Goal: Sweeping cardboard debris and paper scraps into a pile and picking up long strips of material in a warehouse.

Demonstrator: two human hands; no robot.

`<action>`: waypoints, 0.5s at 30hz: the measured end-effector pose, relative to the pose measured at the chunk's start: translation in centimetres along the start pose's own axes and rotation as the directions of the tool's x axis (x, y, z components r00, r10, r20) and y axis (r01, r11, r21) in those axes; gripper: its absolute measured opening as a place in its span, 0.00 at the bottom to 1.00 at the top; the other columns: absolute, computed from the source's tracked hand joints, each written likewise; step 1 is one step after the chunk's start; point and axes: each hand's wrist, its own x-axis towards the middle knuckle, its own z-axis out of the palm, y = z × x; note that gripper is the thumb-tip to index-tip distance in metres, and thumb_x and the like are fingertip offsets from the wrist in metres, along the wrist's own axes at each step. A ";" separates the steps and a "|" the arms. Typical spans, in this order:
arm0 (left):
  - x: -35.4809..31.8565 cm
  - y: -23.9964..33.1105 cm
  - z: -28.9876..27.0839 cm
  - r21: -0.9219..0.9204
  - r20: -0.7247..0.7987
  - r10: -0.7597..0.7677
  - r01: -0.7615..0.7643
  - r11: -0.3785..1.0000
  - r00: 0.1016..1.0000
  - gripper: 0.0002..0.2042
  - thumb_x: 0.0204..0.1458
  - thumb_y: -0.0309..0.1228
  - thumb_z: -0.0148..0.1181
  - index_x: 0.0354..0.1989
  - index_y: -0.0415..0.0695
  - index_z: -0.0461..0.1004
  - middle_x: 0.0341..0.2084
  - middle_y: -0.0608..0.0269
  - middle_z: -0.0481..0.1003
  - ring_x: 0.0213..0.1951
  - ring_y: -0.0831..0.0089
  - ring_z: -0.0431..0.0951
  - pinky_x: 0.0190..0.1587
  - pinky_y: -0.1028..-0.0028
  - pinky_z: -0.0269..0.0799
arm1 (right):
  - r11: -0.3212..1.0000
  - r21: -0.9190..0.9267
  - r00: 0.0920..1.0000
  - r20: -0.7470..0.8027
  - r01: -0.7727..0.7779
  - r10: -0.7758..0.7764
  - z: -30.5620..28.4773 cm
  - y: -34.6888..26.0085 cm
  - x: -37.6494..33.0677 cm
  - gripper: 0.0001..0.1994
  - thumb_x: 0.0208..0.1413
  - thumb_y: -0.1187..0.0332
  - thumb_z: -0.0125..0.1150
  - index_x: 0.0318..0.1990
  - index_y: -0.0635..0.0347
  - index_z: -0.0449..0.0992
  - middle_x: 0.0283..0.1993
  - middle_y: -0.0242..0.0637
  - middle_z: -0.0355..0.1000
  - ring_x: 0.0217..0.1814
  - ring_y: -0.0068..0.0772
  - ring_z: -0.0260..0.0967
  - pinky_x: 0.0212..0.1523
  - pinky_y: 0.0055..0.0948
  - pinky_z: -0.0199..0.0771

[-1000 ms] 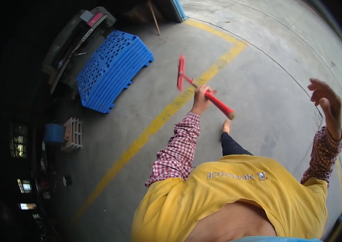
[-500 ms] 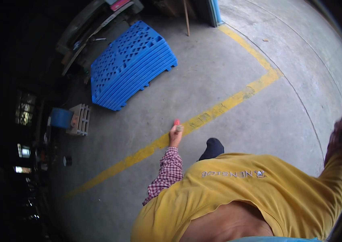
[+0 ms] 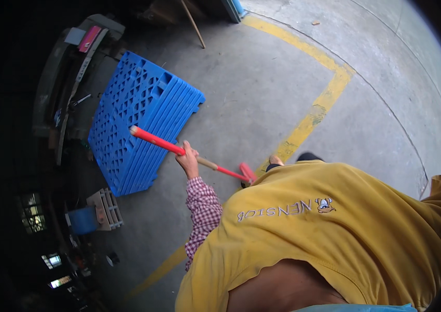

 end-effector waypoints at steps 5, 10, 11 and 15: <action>13.4 5.3 7.9 -0.137 0.197 0.061 -0.034 0.990 0.978 0.17 0.52 0.35 0.46 0.14 0.41 0.58 0.06 0.68 0.58 0.10 0.80 0.60 0.14 0.79 0.59 | 0.979 -0.086 0.982 -0.053 -0.186 0.182 0.7 4.2 2.6 0.23 0.55 0.51 0.38 0.45 0.63 0.66 0.38 0.38 0.68 0.32 0.22 0.65 0.31 0.22 0.66; 25.8 9.6 17.1 -0.298 0.191 0.273 -0.209 0.932 0.943 0.16 0.53 0.33 0.45 0.15 0.43 0.56 0.07 0.71 0.56 0.09 0.82 0.57 0.14 0.81 0.57 | 0.948 -0.070 0.944 -0.138 -0.310 0.298 4.2 9.8 8.8 0.23 0.55 0.52 0.39 0.45 0.63 0.66 0.38 0.37 0.68 0.32 0.21 0.65 0.31 0.22 0.66; 28.7 10.6 18.9 -0.299 0.204 0.257 -0.190 0.935 0.945 0.15 0.53 0.33 0.45 0.15 0.43 0.56 0.07 0.71 0.56 0.09 0.83 0.56 0.13 0.81 0.55 | 0.946 -0.058 0.939 -0.156 -0.318 0.306 5.0 11.2 11.0 0.23 0.55 0.52 0.39 0.45 0.63 0.66 0.38 0.37 0.68 0.32 0.21 0.65 0.31 0.22 0.66; 38.4 14.7 23.7 -0.338 0.199 0.291 -0.213 0.917 0.936 0.13 0.54 0.31 0.43 0.17 0.44 0.56 0.08 0.72 0.54 0.09 0.83 0.54 0.11 0.82 0.50 | 0.961 -0.002 0.937 -0.220 -0.278 0.271 7.0 17.7 21.6 0.23 0.55 0.52 0.39 0.45 0.63 0.66 0.38 0.37 0.68 0.32 0.21 0.65 0.31 0.22 0.66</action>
